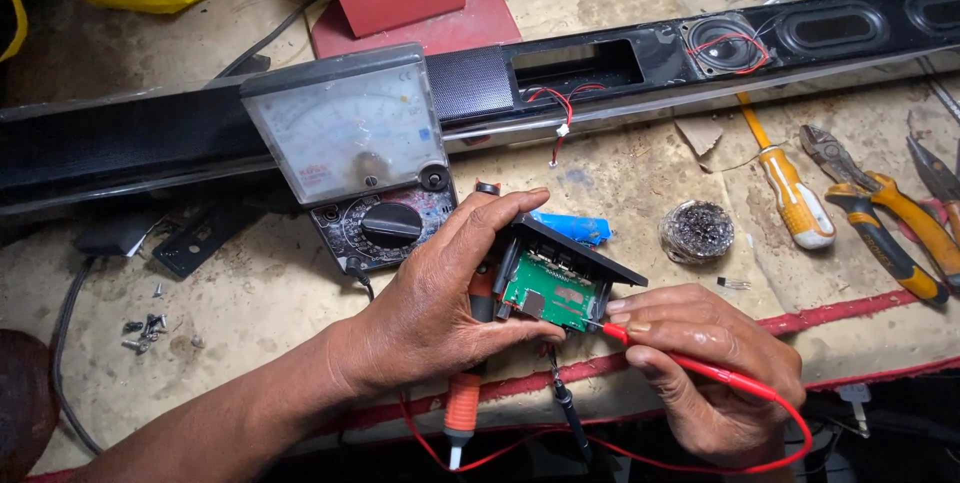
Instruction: Using a multimeter to test components and traces on a circuit board from a soundbar for diagnostic purposes.
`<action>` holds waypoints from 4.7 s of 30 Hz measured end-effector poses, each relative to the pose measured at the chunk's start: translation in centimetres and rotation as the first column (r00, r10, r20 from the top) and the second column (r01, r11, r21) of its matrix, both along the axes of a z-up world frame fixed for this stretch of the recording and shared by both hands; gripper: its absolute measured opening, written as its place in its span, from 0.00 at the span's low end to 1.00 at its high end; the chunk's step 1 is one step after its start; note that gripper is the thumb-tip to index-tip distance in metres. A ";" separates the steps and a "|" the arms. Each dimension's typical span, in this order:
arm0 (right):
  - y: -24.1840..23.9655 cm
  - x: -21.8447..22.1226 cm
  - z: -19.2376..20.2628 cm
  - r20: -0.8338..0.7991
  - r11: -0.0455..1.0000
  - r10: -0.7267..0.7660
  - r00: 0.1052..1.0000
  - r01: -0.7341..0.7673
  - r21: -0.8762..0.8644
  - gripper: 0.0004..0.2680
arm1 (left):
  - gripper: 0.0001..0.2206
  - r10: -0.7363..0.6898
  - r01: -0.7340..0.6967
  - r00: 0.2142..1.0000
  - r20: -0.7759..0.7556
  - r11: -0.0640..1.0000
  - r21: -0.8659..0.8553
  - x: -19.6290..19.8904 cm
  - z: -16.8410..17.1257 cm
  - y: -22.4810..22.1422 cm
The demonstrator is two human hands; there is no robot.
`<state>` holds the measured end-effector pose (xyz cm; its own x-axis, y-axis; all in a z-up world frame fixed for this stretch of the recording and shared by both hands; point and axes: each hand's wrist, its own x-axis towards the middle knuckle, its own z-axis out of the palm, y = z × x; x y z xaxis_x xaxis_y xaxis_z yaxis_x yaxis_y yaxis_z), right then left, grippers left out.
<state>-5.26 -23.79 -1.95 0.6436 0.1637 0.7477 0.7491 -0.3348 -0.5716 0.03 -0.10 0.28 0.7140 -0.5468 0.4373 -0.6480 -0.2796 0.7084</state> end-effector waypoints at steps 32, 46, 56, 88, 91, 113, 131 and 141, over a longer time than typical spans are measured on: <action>-0.1 0.1 0.0 -0.020 0.999 0.013 1.000 -0.013 0.040 0.04 | 0.42 0.060 -0.064 0.996 0.070 0.996 0.060 0.0 -0.8 0.3; 0.0 0.0 0.2 -0.036 0.999 0.012 0.999 -0.010 0.047 0.04 | 0.42 0.059 -0.062 0.997 0.050 0.996 0.058 0.1 -1.1 0.4; -0.1 0.0 0.2 -0.029 0.999 0.023 0.999 -0.022 0.047 0.04 | 0.41 0.062 -0.065 0.997 0.045 0.996 0.069 0.1 -0.9 0.4; -0.1 0.0 -0.1 0.005 0.997 0.047 0.999 -0.047 0.055 0.05 | 0.41 0.057 -0.059 0.998 0.035 0.997 0.047 0.1 -0.8 0.2; 0.0 0.0 -0.1 0.001 0.997 0.039 0.999 -0.039 0.064 0.05 | 0.41 0.057 -0.059 0.998 0.037 0.997 0.050 0.0 -0.8 0.2; -0.3 0.0 -0.1 0.002 0.998 0.056 0.998 -0.056 0.036 0.05 | 0.40 0.064 -0.065 0.998 0.013 0.996 0.058 0.0 -0.5 0.0; 0.1 -0.2 0.1 0.003 1.000 0.005 1.000 -0.005 0.024 0.05 | 0.40 0.026 -0.026 1.000 0.017 1.000 0.013 0.0 -0.3 0.0; 0.2 -0.1 0.0 0.012 0.998 -0.004 1.000 0.003 0.067 0.04 | 0.40 0.052 -0.052 0.999 0.013 0.997 0.050 0.1 -0.4 0.2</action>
<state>-5.33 -23.56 -1.94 0.6347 0.1111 0.7648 0.7553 -0.2986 -0.5834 0.10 0.07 -0.14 0.7371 -0.5305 0.4186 -0.6396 -0.3479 0.6854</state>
